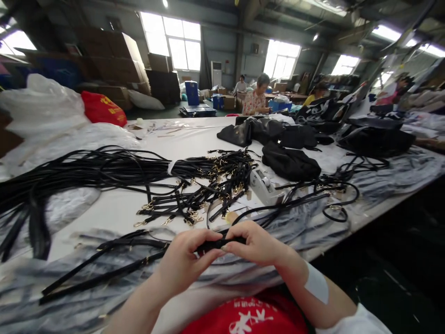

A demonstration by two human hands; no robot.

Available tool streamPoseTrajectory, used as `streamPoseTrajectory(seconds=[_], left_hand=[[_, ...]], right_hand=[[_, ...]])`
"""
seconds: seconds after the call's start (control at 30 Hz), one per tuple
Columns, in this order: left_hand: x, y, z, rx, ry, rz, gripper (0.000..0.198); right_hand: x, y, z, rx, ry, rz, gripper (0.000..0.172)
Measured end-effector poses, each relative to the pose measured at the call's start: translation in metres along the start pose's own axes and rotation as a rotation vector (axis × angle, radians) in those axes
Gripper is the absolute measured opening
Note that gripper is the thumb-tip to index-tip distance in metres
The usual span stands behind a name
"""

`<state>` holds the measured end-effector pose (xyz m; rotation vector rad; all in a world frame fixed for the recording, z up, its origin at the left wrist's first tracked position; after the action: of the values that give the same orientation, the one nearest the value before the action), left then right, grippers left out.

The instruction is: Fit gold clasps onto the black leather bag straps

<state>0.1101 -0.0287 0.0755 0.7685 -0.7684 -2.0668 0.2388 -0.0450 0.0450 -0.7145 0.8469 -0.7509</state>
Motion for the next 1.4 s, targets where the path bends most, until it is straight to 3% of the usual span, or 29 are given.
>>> streamPoseTrajectory(seconds=[0.1, 0.3, 0.5, 0.6, 0.7, 0.83, 0.9, 0.97, 1.07, 1.17, 1.27, 1.4], left_hand=[[0.004, 0.002, -0.004, -0.034, -0.054, -0.011, 0.013], [0.006, -0.006, 0.013, -0.091, -0.108, 0.065, 0.016], [0.006, -0.015, -0.009, -0.289, -0.173, 0.076, 0.023], [0.005, -0.017, -0.005, -0.222, -0.172, 0.072, 0.022], [0.007, -0.018, 0.032, -0.124, -0.054, 0.077, 0.022], [0.021, -0.040, 0.108, -0.223, 0.143, 0.206, 0.025], [0.031, -0.062, 0.140, -0.324, 0.179, 0.312, 0.029], [0.042, -0.096, 0.154, -0.443, 0.128, 0.456, 0.031], [0.061, -0.152, 0.138, -0.620, -0.066, 0.627, 0.029], [0.075, -0.183, 0.094, -0.671, -0.178, 0.619, 0.036], [0.078, -0.186, 0.051, -0.626, -0.174, 0.545, 0.050], [0.069, -0.172, 0.015, -0.614, -0.152, 0.449, 0.047]], right_hand=[[0.000, -0.002, -0.005, -0.012, 0.011, 0.020, 0.021], [0.004, 0.000, 0.007, 0.056, 0.022, 0.001, 0.023], [0.001, 0.010, 0.010, 0.129, 0.037, 0.015, 0.019], [0.003, 0.009, 0.011, 0.169, 0.021, 0.013, 0.021], [0.010, 0.010, 0.030, 0.197, 0.099, -0.029, 0.035], [0.029, 0.019, 0.071, 0.338, 0.256, -0.081, 0.042], [0.037, 0.033, 0.079, 0.410, 0.223, -0.101, 0.037], [0.043, 0.055, 0.075, 0.472, 0.111, -0.123, 0.032], [0.049, 0.092, 0.056, 0.608, -0.098, -0.140, 0.028], [0.050, 0.115, 0.030, 0.745, -0.253, -0.093, 0.032], [0.045, 0.122, 0.009, 0.789, -0.288, -0.065, 0.036], [0.034, 0.116, -0.007, 0.825, -0.268, -0.071, 0.021]])
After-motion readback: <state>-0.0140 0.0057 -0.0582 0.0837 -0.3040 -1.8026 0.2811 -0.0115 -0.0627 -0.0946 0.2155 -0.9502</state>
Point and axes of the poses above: each hand's wrist, its own x-axis away from the middle knuckle, its own z-axis out of the back of the hand, y = z × x, the point moved 9 cm from there along -x, towards the middle knuckle, and after that the axes turned 15 degrees about z, right-handed, at the moved point
